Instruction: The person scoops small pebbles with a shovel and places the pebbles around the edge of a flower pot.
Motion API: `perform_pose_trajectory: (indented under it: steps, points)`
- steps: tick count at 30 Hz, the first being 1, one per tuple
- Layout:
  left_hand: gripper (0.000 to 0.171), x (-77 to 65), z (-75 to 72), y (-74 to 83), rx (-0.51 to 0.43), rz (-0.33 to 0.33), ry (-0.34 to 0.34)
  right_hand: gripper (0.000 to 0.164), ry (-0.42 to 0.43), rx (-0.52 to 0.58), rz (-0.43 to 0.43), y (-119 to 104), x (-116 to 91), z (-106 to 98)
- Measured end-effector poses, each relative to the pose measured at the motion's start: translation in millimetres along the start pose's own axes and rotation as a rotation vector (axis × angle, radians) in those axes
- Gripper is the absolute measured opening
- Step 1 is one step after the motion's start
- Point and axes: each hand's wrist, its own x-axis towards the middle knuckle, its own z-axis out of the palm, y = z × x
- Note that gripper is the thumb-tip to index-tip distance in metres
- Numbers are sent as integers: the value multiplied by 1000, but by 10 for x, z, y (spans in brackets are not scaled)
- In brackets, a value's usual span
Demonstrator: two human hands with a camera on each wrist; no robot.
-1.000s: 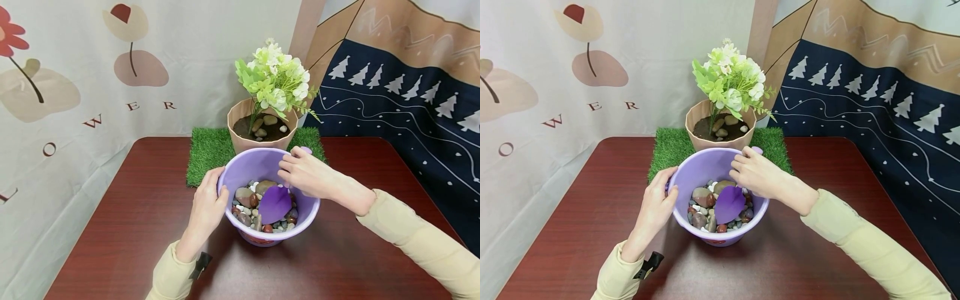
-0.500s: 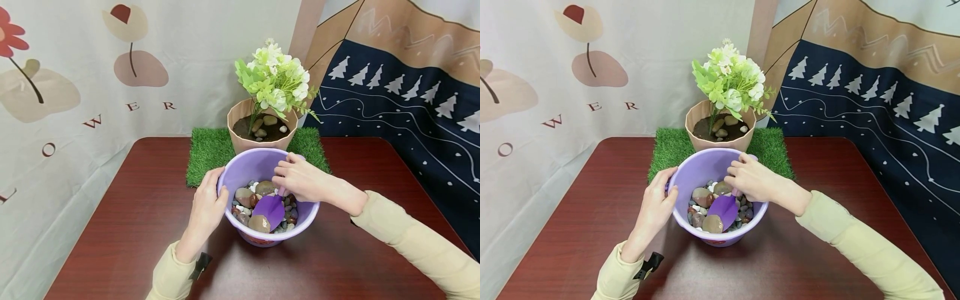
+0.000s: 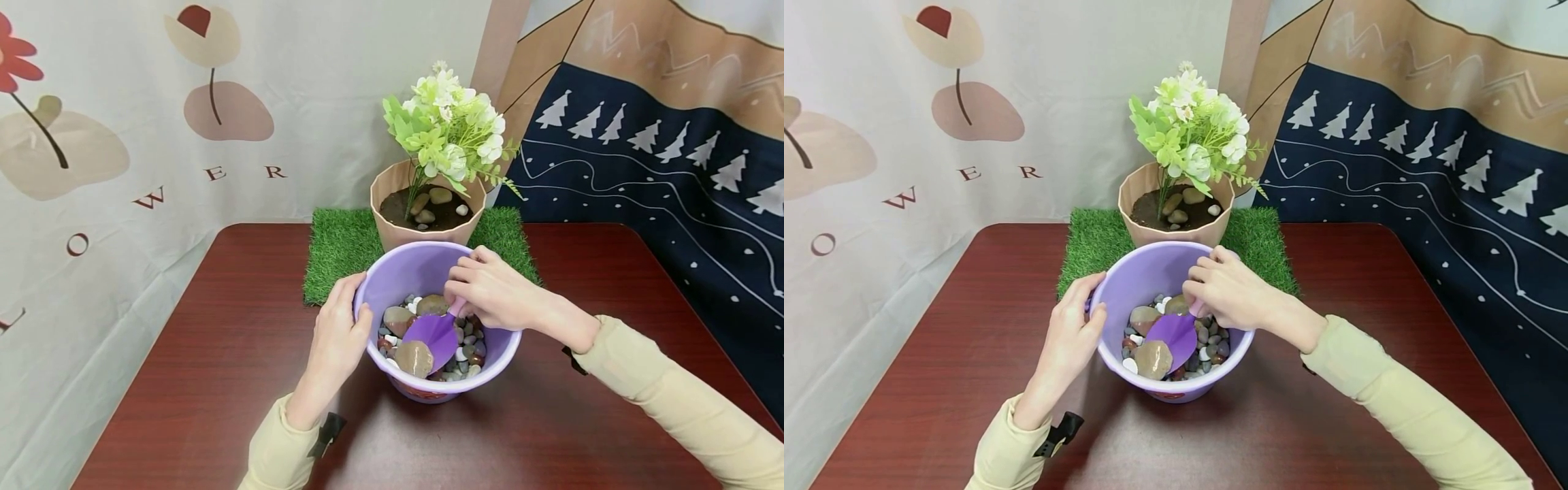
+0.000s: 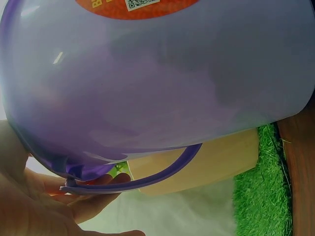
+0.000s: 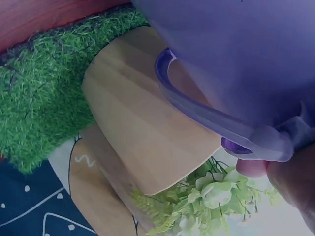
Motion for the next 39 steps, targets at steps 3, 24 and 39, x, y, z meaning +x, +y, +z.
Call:
perform_pose_trajectory:
  steps: [3, 24, 39]
  points:
    - [44, -3, -3, 2, 0, -2, -1, 15, 27, -1, 22, -1, -4, -5]
    - [44, -3, -15, 17, -2, -7, -3, 16, 120, 88, 143, 35, -56, -26]
    - [44, -3, -9, 9, -1, 9, 6, 18, 223, 26, 188, 167, -163, -166]
